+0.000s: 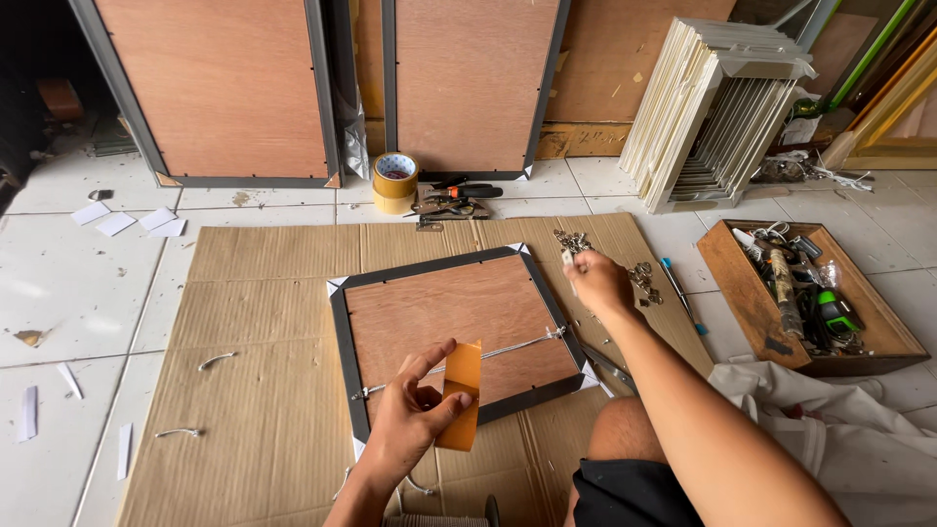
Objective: The person assembles a picture frame by attaching metal hanging hardware to the back. They use a screwdriver to secure screws into the frame, cut a length of chain, and attach it to the hardware. The person then secures the chain with tape.
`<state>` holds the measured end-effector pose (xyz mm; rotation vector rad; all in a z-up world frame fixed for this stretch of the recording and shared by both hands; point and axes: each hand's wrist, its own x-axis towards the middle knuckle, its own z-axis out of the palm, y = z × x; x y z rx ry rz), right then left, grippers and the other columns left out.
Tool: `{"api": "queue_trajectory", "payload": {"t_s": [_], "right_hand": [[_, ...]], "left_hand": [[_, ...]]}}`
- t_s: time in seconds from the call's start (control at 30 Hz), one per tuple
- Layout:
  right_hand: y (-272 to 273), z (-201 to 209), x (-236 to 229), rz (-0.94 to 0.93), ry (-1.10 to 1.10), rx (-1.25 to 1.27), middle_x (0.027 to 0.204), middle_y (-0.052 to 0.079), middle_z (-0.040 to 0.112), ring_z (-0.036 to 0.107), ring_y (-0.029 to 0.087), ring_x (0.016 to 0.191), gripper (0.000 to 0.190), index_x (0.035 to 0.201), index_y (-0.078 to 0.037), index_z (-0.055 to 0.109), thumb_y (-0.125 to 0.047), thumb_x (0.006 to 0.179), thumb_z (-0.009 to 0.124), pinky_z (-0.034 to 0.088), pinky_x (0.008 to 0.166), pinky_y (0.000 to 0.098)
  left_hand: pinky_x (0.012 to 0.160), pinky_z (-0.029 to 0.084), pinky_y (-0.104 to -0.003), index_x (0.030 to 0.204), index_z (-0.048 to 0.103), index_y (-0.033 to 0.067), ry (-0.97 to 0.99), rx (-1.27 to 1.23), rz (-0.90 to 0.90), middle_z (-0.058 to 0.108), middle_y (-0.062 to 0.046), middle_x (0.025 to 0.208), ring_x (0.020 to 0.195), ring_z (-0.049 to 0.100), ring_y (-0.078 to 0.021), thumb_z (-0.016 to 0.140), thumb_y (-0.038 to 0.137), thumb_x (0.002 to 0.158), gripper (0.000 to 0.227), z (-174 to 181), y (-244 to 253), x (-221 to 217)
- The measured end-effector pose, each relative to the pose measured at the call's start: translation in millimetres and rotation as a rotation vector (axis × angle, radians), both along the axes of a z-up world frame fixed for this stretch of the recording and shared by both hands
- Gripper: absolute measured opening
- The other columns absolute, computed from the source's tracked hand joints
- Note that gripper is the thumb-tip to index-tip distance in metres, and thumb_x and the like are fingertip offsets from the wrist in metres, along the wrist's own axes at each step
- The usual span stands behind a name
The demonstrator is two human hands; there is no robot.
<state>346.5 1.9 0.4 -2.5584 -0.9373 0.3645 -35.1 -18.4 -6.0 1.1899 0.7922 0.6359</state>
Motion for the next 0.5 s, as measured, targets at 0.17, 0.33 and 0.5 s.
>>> {"api": "queue_trajectory", "payload": {"t_s": [0.17,0.33,0.5], "right_hand": [[-63.7,36.0,-91.4,0.043,1.057,0.63,0.107,0.015,0.081,0.063,0.014,0.072,0.026,0.118,-0.004,0.073,-0.018,0.112,0.052,0.042,0.054,0.0253],[-101.7,13.7,-158.5,0.248,1.129,0.635,0.09,0.009,0.072,0.057,0.016,0.073,0.015,0.098,-0.005,0.072,-0.014,0.104,0.081,0.049,0.063,0.0282],[-109.7,19.0,-200.2,0.386,0.418,0.327,0.091,-0.002,0.087,0.082,0.012,0.079,0.035,0.123,-0.022,0.078,-0.024,0.09,0.09,0.058,0.082,0.0291]], "left_hand": [[0.06,0.044,-0.028,0.161,0.071,0.0176,0.047,0.039,0.014,0.061,0.003,0.124,0.062,0.047,-0.0125,0.086,0.013,0.091,0.073,6.3,-8.6,-9.0],[0.054,0.048,-0.032,0.161,0.07,0.0196,0.078,0.062,0.011,0.059,0.001,0.124,0.063,0.053,-0.0145,0.087,0.015,0.091,0.072,-7.6,-12.6,-11.4],[0.066,0.05,-0.028,0.159,0.069,0.0193,0.13,0.146,0.008,0.068,0.005,0.145,0.067,0.058,-0.0138,0.089,0.022,0.087,0.074,-15.3,-14.7,-11.0]]}}
